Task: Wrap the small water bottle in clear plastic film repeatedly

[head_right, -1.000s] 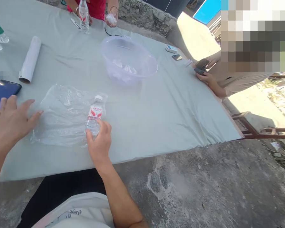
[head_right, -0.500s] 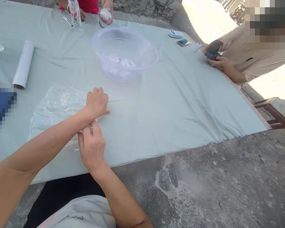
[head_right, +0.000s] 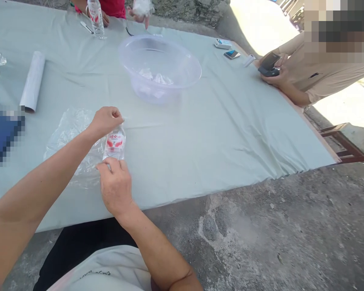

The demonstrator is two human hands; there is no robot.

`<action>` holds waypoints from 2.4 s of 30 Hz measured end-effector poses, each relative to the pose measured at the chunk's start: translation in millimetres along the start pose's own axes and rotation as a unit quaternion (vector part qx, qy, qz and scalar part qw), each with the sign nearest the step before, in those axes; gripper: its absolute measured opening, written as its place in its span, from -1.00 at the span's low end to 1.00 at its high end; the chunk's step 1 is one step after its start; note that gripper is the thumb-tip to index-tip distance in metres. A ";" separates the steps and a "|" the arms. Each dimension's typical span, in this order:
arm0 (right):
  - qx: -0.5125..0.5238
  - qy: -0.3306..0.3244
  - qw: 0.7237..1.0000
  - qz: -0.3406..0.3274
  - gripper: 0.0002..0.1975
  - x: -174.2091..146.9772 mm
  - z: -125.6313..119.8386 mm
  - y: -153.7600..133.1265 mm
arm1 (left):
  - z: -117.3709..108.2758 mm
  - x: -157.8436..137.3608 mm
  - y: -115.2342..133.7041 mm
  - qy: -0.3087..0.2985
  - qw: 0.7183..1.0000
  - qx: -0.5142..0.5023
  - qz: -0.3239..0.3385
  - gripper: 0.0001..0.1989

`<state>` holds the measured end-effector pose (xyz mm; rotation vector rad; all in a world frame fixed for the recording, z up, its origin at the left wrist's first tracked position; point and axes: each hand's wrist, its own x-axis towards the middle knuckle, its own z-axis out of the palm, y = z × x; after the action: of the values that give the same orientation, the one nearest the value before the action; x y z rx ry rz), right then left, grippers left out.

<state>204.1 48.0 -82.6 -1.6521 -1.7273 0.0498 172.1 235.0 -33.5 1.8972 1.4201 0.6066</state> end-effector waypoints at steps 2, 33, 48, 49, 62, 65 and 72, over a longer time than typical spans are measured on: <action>-0.030 -0.041 0.998 -0.048 -0.63 2.9 1.8 -5.1 | -9.5 -1.2 -16.0 0.014 0.989 -0.136 -0.049 -0.78; 0.016 -0.103 0.993 -0.062 -0.65 41.6 36.7 -5.9 | -44.1 -45.0 -71.0 -0.055 0.982 -0.097 0.154 -0.70; -0.050 -0.076 0.996 0.008 -0.35 6.8 49.8 -36.9 | -54.9 -62.4 -108.7 0.052 0.979 0.136 0.141 -0.67; -0.059 -0.082 0.995 -0.016 -0.38 7.0 49.8 -40.9 | -57.4 -63.6 -112.8 0.058 0.978 0.154 0.130 -0.67; 0.153 -0.179 0.956 -0.174 -0.67 43.5 67.5 -94.9 | -125.5 -105.9 -149.4 0.223 0.973 -0.037 -0.054 -0.66; 0.301 -0.128 0.936 -0.129 -0.58 64.3 66.3 -92.8 | -121.7 -117.7 -146.3 0.229 0.968 -0.070 -0.068 -0.66; 0.240 -0.094 0.965 -0.050 -0.56 150.6 96.2 -38.3 | -107.2 -138.6 -116.9 0.148 0.984 0.081 -0.061 -0.57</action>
<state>136.2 216.5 -63.4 -1.2304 -1.7597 0.5510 -19.6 148.7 -46.2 1.8825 1.8096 0.7581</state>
